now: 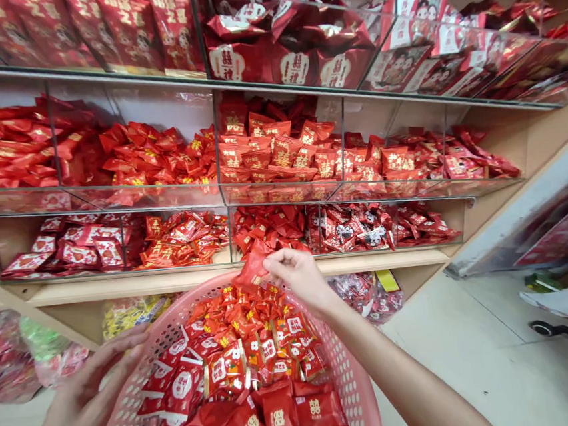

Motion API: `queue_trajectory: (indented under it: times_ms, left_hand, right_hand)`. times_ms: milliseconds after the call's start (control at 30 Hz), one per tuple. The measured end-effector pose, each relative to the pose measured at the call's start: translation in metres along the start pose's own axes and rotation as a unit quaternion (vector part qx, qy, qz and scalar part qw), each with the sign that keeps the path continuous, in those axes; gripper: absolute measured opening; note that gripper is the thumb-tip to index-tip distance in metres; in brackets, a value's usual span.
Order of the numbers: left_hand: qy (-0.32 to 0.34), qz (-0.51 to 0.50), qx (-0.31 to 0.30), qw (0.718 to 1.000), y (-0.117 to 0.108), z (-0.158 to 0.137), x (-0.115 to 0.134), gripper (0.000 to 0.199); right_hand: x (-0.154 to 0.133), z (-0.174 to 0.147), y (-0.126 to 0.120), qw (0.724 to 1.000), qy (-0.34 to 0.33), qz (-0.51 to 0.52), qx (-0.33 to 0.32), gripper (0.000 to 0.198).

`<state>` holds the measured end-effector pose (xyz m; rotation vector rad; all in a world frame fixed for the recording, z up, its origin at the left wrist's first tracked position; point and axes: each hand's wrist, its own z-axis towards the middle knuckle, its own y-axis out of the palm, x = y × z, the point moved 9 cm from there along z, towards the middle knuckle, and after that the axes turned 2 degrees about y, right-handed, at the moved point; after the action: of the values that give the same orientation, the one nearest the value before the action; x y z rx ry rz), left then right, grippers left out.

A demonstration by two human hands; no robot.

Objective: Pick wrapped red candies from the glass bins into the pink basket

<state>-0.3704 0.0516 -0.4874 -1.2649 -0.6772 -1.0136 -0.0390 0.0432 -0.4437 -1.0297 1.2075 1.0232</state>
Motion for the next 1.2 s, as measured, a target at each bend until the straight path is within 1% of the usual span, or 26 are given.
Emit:
queue_trajectory:
  times_ms: [100, 200, 300, 400, 533, 600, 700, 833, 1000, 1100, 1200]
  left_hand:
    - [0.03, -0.029, -0.062, 0.997, 0.023, -0.005, 0.034, 0.036]
    - [0.029, -0.051, -0.107, 0.992, 0.042, -0.011, 0.052, 0.034]
    - [0.025, -0.062, -0.141, 0.988, 0.054, -0.016, 0.057, 0.027]
    - [0.031, -0.062, -0.172, 0.983, 0.062, -0.021, 0.055, 0.02]
    - [0.031, -0.048, -0.221, 0.974, 0.071, -0.028, 0.051, 0.026]
    - [0.033, -0.041, -0.233, 0.971, 0.072, -0.03, 0.051, 0.028]
    - [0.045, -0.037, -0.235, 0.97, 0.072, -0.031, 0.054, 0.027]
    - [0.052, -0.041, -0.222, 0.973, 0.068, -0.031, 0.056, 0.025]
    - [0.046, -0.056, -0.195, 0.978, 0.063, -0.031, 0.055, 0.024]
    - [0.029, -0.088, -0.159, 0.983, 0.06, -0.028, 0.053, 0.024]
    - [-0.008, -0.154, -0.135, 0.979, 0.063, -0.026, 0.048, 0.019]
  right_hand:
    - [0.003, -0.026, 0.033, 0.994, 0.046, 0.055, -0.077, 0.027]
    - [0.007, -0.044, 0.052, 0.988, 0.068, 0.069, -0.118, 0.025]
    - [0.01, -0.053, 0.061, 0.985, 0.078, 0.075, -0.137, 0.025]
    - [0.014, -0.057, 0.064, 0.983, 0.083, 0.063, -0.152, 0.025]
    - [0.016, -0.058, 0.068, 0.981, 0.07, 0.028, -0.181, 0.022]
    - [0.016, -0.058, 0.071, 0.978, 0.061, 0.019, -0.198, 0.02]
    - [0.015, -0.057, 0.073, 0.977, 0.054, 0.012, -0.207, 0.02]
    - [0.015, -0.058, 0.071, 0.981, 0.052, 0.011, -0.189, 0.022]
    - [0.013, -0.062, 0.069, 0.984, 0.056, 0.021, -0.169, 0.025]
    - [0.013, -0.062, 0.069, 0.985, 0.075, 0.041, -0.148, 0.028]
    - [0.016, -0.059, 0.07, 0.986, 0.1, 0.077, -0.112, 0.032]
